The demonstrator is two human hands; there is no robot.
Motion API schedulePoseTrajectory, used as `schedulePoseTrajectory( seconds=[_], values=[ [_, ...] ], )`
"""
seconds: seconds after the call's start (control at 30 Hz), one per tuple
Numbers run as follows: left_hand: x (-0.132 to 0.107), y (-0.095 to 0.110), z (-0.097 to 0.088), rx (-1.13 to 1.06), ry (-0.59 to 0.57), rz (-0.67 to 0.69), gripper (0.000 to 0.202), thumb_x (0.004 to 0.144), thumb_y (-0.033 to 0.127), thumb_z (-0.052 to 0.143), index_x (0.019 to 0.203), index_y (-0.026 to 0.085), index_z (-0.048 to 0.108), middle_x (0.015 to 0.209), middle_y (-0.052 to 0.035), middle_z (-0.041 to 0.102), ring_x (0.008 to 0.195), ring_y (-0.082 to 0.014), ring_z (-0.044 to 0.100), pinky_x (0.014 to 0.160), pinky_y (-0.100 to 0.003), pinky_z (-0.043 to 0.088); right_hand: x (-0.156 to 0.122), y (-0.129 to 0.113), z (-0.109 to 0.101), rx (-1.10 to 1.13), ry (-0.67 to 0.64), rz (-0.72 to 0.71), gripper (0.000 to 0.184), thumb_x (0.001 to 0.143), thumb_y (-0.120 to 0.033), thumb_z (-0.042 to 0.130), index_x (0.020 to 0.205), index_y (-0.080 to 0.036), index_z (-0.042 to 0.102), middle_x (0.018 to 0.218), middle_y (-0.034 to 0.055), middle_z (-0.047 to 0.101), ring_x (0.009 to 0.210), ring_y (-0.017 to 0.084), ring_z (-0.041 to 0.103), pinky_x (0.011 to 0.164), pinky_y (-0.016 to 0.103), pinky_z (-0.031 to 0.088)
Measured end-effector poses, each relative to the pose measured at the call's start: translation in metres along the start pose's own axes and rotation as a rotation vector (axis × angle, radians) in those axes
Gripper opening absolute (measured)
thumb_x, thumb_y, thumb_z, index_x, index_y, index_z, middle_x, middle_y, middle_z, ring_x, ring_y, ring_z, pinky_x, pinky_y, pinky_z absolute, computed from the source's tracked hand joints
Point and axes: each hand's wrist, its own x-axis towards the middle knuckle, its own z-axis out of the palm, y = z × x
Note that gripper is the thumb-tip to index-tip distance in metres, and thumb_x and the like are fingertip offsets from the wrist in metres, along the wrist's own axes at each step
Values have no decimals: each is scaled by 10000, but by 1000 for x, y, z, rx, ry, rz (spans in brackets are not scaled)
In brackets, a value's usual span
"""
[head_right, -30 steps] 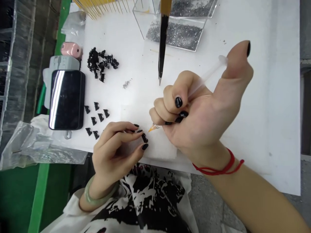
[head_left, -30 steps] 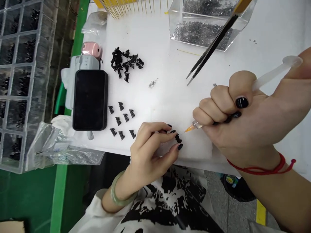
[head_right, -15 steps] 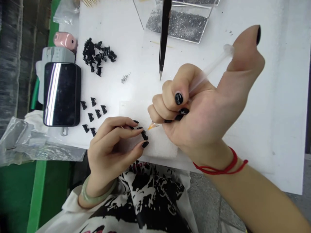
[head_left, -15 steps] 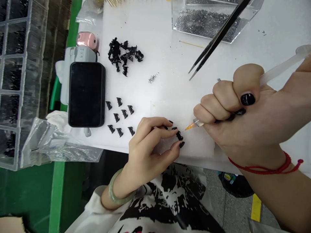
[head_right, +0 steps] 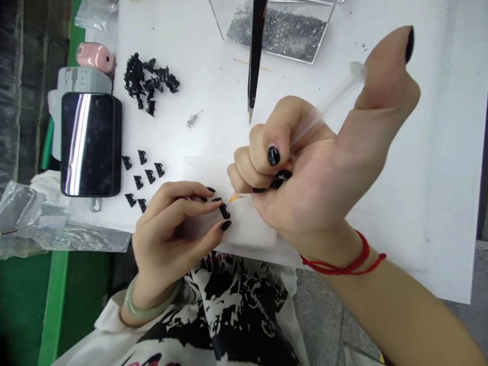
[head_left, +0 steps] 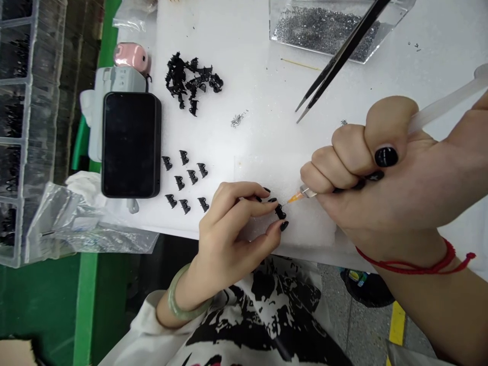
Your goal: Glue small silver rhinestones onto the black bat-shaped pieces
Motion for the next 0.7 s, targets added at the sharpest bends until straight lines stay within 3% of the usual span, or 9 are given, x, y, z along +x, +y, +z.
schedulePoseTrajectory(
  seconds=[0.13,0.23,0.37,0.5,0.6,0.7],
  values=[
    [0,-1,0,5,7,12,197,885,80,788,1021,188,696,1058,-67,701,948,-206,687,799,-354,621,0,2,0,33,11,-26,784,969,-783,510,447,-201,450,391,-51,257,344,86,334,364,261,313],
    [0,-1,0,4,7,11,200,890,89,791,1028,197,696,1058,-74,700,955,-217,687,804,-370,624,0,2,1,27,36,-18,772,958,-730,592,429,-197,414,377,-51,253,338,86,331,357,255,328],
    [0,-1,0,3,-1,9,187,886,85,785,1013,187,694,1056,-74,691,953,-211,682,800,-364,623,-1,0,7,-28,40,-46,790,926,-531,749,461,-175,219,402,-59,177,360,67,247,366,230,303],
    [0,-1,0,1,1,8,193,865,54,790,990,165,693,1062,-79,686,974,-202,683,830,-344,611,-2,1,13,-62,66,-49,841,892,-405,777,565,-145,46,435,-50,57,378,56,154,365,214,229],
    [0,-1,1,-10,-1,13,188,858,53,796,979,153,693,1060,-89,683,970,-202,683,831,-339,605,-4,4,12,-69,57,-86,796,833,-321,788,526,-133,77,434,-48,78,378,56,159,368,233,210],
    [0,-1,1,-20,-1,9,189,856,43,784,973,155,687,1055,-88,681,955,-197,678,821,-339,601,-8,8,5,-77,-10,-134,588,782,-203,719,497,-156,207,455,-54,133,402,69,189,397,256,224]
  ],
)
